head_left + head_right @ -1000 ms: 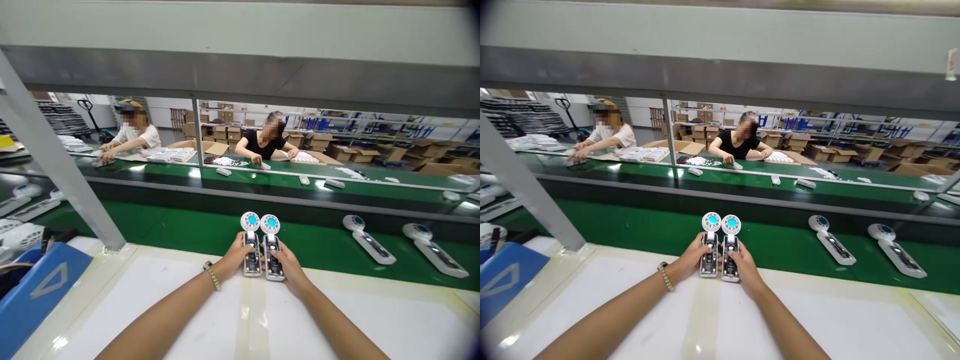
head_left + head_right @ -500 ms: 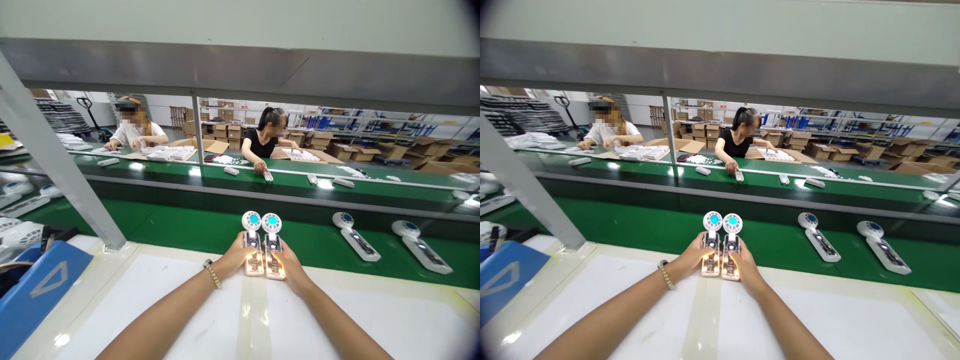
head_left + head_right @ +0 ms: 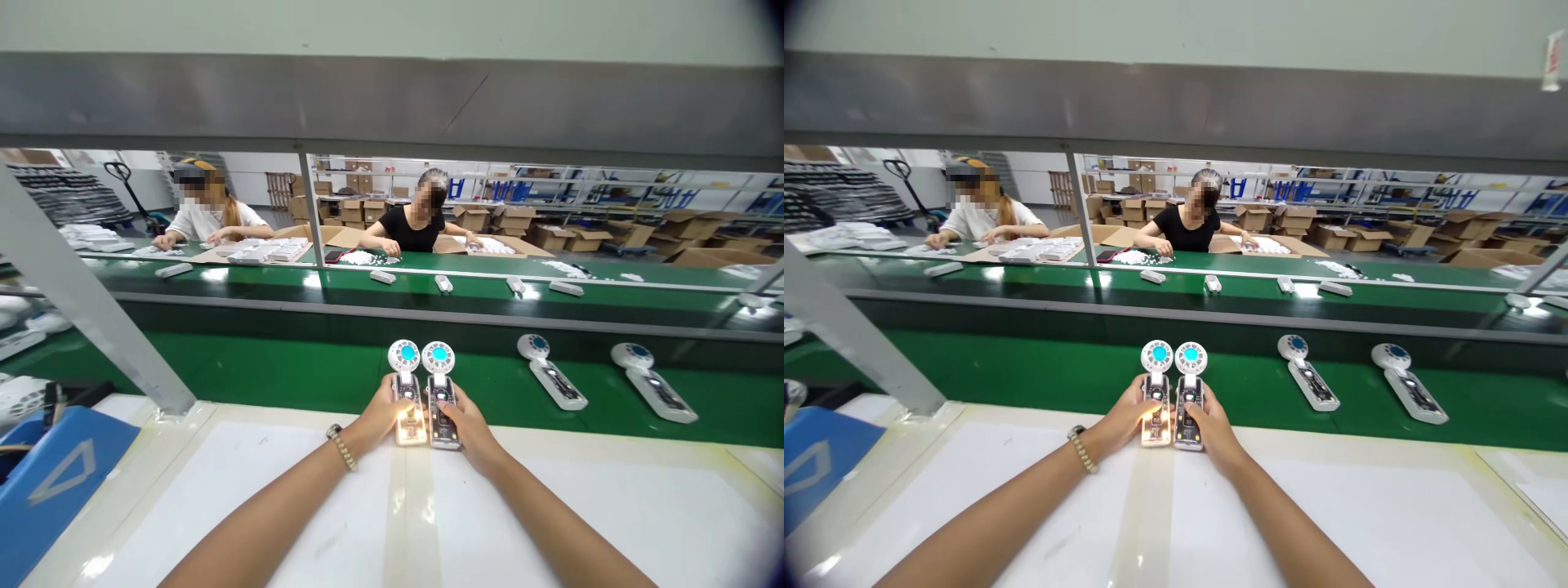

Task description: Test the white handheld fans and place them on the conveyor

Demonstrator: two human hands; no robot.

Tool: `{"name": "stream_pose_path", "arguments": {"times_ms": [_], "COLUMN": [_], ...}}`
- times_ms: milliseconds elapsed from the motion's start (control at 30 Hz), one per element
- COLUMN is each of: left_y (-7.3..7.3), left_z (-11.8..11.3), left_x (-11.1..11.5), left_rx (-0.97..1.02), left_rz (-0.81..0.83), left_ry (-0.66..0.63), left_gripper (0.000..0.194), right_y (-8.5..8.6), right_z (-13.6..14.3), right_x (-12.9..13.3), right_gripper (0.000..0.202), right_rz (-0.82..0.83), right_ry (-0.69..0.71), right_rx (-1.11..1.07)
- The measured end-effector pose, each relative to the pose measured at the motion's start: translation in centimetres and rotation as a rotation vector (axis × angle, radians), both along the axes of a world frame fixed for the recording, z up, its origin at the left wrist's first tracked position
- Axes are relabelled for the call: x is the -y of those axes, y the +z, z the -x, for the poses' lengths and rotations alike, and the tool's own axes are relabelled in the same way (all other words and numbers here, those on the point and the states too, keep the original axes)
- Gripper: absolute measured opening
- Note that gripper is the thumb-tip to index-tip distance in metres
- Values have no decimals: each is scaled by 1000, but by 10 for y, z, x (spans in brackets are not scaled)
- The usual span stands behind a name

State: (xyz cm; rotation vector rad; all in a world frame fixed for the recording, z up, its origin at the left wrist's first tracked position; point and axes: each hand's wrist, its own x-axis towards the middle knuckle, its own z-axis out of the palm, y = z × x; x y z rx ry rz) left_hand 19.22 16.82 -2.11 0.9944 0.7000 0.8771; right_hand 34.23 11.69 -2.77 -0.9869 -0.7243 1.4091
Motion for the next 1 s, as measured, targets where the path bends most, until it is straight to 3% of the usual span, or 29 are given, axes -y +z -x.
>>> {"name": "stream_pose_path", "arguments": {"times_ms": [1000], "left_y": [1], "left_z": [0], "left_x": [-1], "left_rx": [7], "left_rz": [22], "left_ry": [-9], "left_gripper": [47], "right_y": [7], "right_z": [0], "right_x": [4], "right_gripper": [43], "right_rz": [-55], "right_ry": [61], "right_rx": [77]}}
